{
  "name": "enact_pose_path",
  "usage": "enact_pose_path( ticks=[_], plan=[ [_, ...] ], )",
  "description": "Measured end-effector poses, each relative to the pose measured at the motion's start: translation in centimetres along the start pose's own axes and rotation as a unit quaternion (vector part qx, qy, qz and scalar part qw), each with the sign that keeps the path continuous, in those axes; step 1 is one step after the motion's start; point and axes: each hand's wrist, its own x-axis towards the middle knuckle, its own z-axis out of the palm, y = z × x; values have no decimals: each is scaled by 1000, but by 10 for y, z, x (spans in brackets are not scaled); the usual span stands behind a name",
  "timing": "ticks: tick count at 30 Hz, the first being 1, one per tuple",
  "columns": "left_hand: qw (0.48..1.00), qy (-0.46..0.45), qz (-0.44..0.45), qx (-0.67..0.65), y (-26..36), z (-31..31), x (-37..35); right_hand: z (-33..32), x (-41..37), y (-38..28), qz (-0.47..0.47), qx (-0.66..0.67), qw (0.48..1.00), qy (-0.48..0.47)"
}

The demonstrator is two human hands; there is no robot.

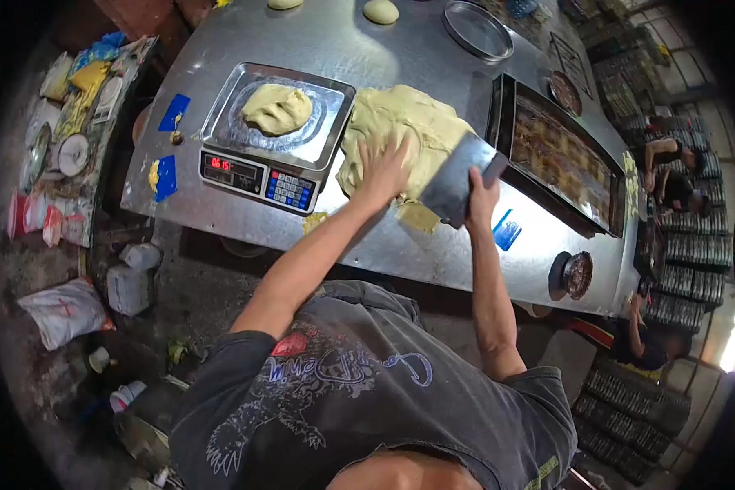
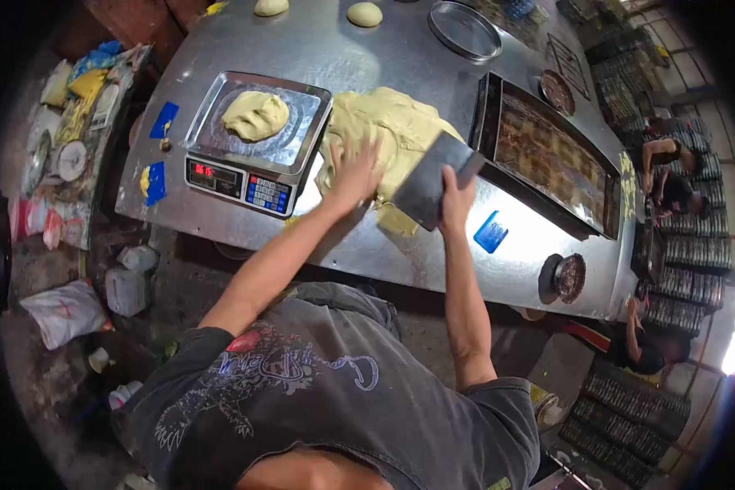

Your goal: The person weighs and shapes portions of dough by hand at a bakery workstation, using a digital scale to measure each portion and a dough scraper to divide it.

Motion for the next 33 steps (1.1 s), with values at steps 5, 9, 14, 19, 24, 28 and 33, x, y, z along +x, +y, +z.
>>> enact_pose_path(
  ticks=[5,9,14,19,24,28,33],
  plan=[
    [954,-251,-4,-162,17,33,-140,-70,-15,19,71,7,997,-33],
    [939,-145,-63,-307,8,-4,-212,-77,-30,41,121,20,989,-84],
    [940,61,-231,-241,15,-38,-246,-33,-34,67,117,34,973,-194],
    [852,231,-310,-353,41,-40,-235,9,-54,48,134,26,950,-280],
    [899,112,-236,-350,29,-55,-221,36,-53,49,123,30,946,-297],
    [932,66,-155,-322,-1,-81,-206,50,-46,50,159,38,960,-227],
    [930,54,-127,-340,-48,-98,-183,62,-46,39,137,29,977,-163]
  ],
)
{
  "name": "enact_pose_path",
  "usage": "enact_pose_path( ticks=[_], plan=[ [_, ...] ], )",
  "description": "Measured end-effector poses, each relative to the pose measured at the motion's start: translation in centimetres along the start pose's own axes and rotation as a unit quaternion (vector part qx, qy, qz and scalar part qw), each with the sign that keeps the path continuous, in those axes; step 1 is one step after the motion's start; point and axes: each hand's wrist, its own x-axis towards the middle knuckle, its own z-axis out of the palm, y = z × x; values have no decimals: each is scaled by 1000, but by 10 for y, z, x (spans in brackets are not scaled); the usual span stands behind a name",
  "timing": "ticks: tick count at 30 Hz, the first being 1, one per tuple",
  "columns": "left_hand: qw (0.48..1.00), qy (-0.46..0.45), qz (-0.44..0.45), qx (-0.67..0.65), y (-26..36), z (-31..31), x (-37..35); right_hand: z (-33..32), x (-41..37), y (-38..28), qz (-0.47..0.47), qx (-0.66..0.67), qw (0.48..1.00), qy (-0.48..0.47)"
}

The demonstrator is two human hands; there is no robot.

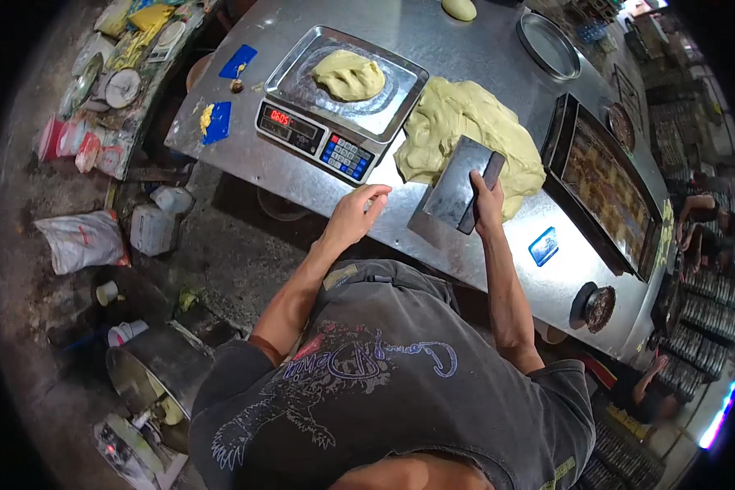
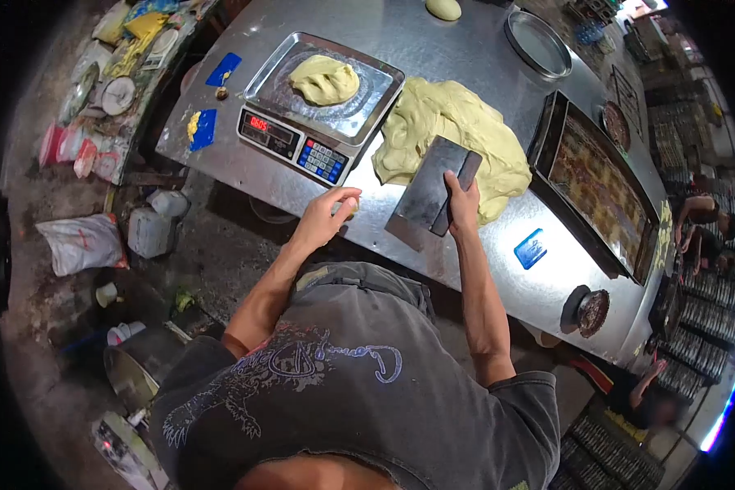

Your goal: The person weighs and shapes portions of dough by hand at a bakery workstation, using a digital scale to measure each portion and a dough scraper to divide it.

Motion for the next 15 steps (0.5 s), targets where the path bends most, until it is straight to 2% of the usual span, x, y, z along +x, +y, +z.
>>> enact_pose_path(
  ticks=[4,6,8,9,10,11,12,14,15],
  plan=[
    [999,-33,-10,-30,-9,-27,27,1,11,-10,-13,29,999,34],
    [999,-40,18,-16,-15,-38,37,3,21,-20,-35,41,997,58],
    [998,-55,32,-15,-16,-51,46,4,29,-32,-68,-16,993,90],
    [997,-68,25,-23,-16,-58,50,-3,43,-29,-106,-97,978,149],
    [997,-67,40,2,-18,-66,54,-9,55,-18,-141,-177,951,209],
    [996,-64,57,25,-22,-74,59,-5,57,-11,-180,-532,724,401],
    [994,-54,77,48,-24,-82,69,-2,61,-13,-250,-513,720,396],
    [990,-5,120,78,-27,-100,91,44,61,-35,-252,-341,883,201],
    [983,23,137,121,-33,-105,104,86,43,-56,-256,-319,907,98]
  ],
)
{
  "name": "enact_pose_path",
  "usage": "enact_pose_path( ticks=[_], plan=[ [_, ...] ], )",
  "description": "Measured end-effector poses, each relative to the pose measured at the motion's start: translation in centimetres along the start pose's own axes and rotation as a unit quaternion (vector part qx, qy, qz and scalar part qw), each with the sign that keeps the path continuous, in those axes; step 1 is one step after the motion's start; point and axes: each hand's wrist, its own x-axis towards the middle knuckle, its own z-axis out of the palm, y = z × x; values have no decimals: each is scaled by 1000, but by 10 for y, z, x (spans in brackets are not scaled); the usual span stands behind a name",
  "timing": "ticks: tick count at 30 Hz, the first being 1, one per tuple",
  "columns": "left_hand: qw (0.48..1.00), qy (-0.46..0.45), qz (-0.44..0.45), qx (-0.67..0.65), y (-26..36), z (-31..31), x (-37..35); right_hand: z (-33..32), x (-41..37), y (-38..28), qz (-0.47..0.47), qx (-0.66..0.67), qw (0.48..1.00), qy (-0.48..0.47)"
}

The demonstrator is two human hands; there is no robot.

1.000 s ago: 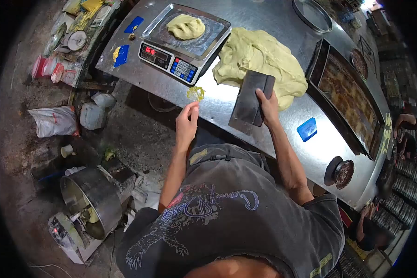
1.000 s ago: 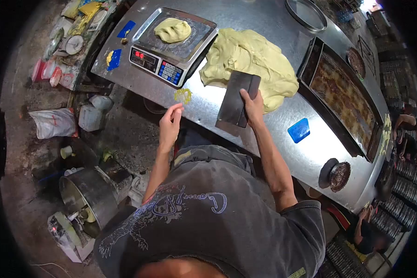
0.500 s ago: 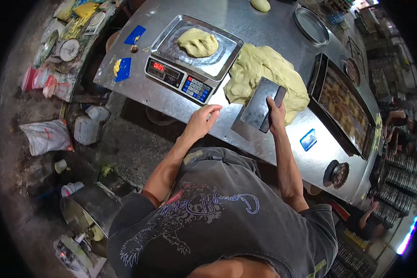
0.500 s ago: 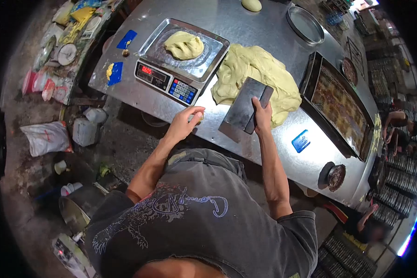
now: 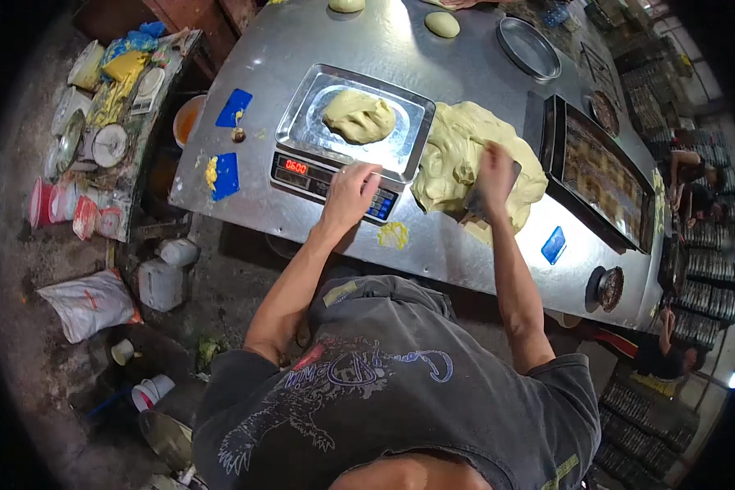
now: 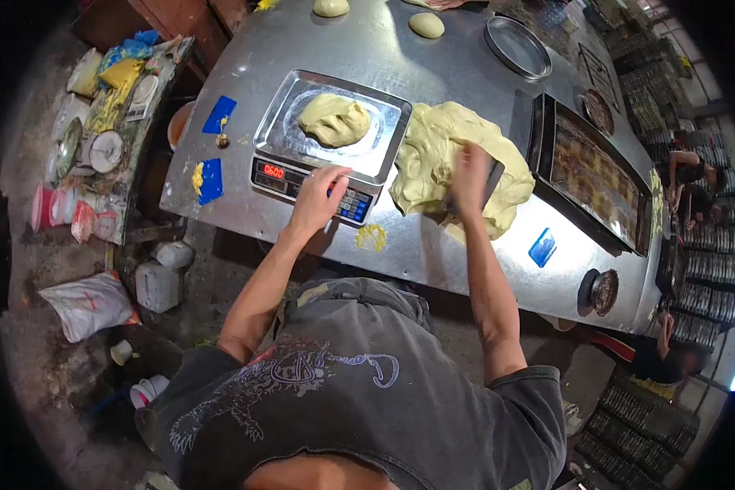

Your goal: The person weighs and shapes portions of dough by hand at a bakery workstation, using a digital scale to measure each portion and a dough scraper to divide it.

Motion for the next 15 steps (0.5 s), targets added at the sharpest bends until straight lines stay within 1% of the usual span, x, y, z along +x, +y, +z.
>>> enact_pose_path(
  ticks=[1,2,3,4,5,6,7,8,9,10,11,12,13,14,15],
  plan=[
    [999,23,16,46,-11,0,7,23,-9,-44,-29,55,994,-88],
    [996,7,7,90,-20,-2,13,55,-9,-56,-122,98,976,-151],
    [992,-3,8,126,-26,-3,18,80,-9,-72,-219,71,952,-202],
    [987,-12,10,161,-30,-2,20,111,-8,-82,-294,74,925,-229],
    [980,-19,15,196,-34,0,22,122,-7,-103,-329,22,903,-274],
    [973,-89,-14,211,-37,-1,24,145,7,-109,-369,26,872,-321],
    [977,-129,-28,170,-40,-3,22,170,14,-103,-415,-50,857,-300],
    [978,-96,3,184,-40,0,20,198,22,-90,-516,-106,823,-213],
    [976,-105,17,190,-42,-1,17,196,25,-95,-568,-165,782,-198],
    [973,-99,30,205,-44,-1,15,201,28,-91,-561,-121,801,-170],
    [977,-94,27,191,-43,-2,16,209,33,-83,-562,-155,792,-179],
    [976,-101,14,195,-43,0,17,207,36,-84,-583,-156,785,-137],
    [971,-122,0,205,-34,-3,21,193,36,-98,-535,-141,806,-210],
    [976,-103,-10,191,-38,3,22,191,34,-109,-501,-143,833,-186],
    [973,-101,-18,208,-43,10,25,221,35,-95,-438,-76,885,-142]
  ],
)
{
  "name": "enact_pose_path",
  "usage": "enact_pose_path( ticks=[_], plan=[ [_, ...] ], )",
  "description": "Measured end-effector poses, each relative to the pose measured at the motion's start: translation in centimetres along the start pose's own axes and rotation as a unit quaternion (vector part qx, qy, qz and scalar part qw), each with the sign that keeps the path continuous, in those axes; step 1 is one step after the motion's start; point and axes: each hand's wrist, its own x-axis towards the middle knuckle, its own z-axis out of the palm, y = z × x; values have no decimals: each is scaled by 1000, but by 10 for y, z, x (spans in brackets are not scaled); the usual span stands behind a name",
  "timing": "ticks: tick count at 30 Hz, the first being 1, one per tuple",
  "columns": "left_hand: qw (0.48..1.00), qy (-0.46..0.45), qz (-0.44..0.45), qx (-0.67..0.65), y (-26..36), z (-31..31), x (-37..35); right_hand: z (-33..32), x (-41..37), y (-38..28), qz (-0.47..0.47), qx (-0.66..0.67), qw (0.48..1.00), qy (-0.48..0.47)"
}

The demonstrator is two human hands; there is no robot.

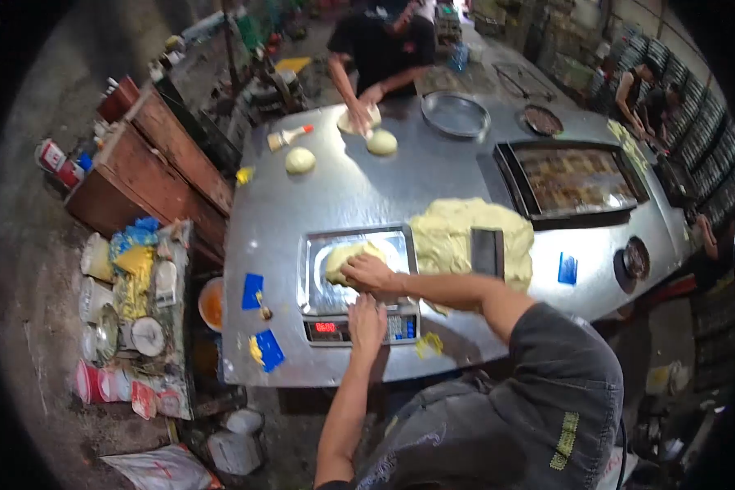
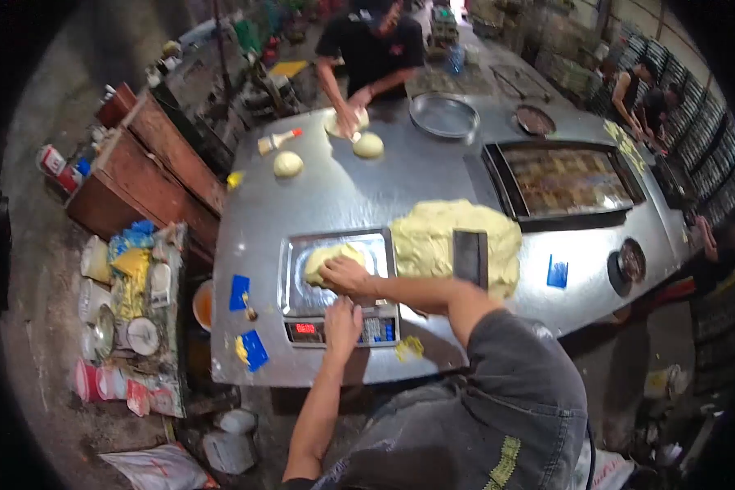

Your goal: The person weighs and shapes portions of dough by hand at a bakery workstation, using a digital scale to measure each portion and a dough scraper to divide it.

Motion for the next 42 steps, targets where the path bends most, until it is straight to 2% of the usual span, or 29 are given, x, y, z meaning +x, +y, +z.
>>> enact_pose_path(
  ticks=[2,3,4,5,6,7,8,10,12,13,14,16,18,21,22,23,25,26,27,28,29,30,31,32,34,36,38,39,42],
  plan=[
    [998,40,36,36,-10,23,6,-9,16,-23,318,124,938,-69],
    [996,58,42,47,-14,29,12,7,14,-17,379,144,912,-61],
    [995,66,52,57,-14,35,18,40,2,12,342,97,933,-57],
    [991,56,35,114,-18,47,26,33,5,11,477,379,790,64],
    [984,43,19,169,-20,55,35,19,4,7,546,613,543,178],
    [976,-113,-75,172,9,23,50,-54,11,9,589,710,370,115],
    [987,-81,-83,111,-14,51,64,-54,6,26,535,759,354,109],
    [982,-42,-54,174,5,35,75,-109,12,11,550,753,337,129],
    [979,-56,22,193,-15,47,93,-156,8,0,504,765,362,171],
    [993,-59,-39,97,-11,37,98,-182,6,-5,479,771,374,190],
    [983,-113,-90,110,-15,35,106,-214,2,-13,449,772,404,197],
    [988,-29,-36,146,-42,44,106,-284,-9,-21,408,752,469,219],
    [984,-99,-94,-112,-29,32,97,-341,-25,-31,392,668,582,248],
    [813,-92,-140,-558,108,3,66,-365,-49,-52,381,583,690,195],
    [738,-121,-94,-657,154,2,49,-353,-61,-61,388,559,717,151],
    [607,-123,-167,-767,177,26,34,-333,-80,-67,363,456,808,81],
    [574,-116,-153,-796,219,35,7,-327,-121,-101,353,477,803,-59],
    [621,-108,-74,-773,228,41,-4,-328,-145,-108,309,490,805,-124],
    [618,-91,-75,-777,238,44,-11,-321,-170,-96,266,522,795,-154],
    [615,-75,-76,-782,247,47,-18,-333,-197,-80,279,522,793,-147],
    [567,-48,-158,-807,255,43,-17,-354,-213,-70,333,629,696,-93],
    [512,-15,-238,-825,267,41,-18,-325,-251,-32,383,630,676,-22],
    [540,9,-229,-810,283,36,-22,-348,-264,-20,408,678,611,7],
    [567,35,-214,-794,296,35,-22,-347,-286,-14,460,624,629,61],
    [704,-10,-217,-676,316,62,-27,-314,-309,-25,485,468,729,119],
    [702,-108,-252,-657,354,86,-43,-308,-310,-55,456,608,632,153],
    [604,-121,-293,-731,371,92,-61,-323,-323,-47,545,635,516,182],
    [488,-231,-272,-796,356,94,-70,-347,-320,-45,588,651,448,171],
    [412,-279,-139,-856,325,105,-94,-361,-345,-29,596,617,463,221]
  ],
)
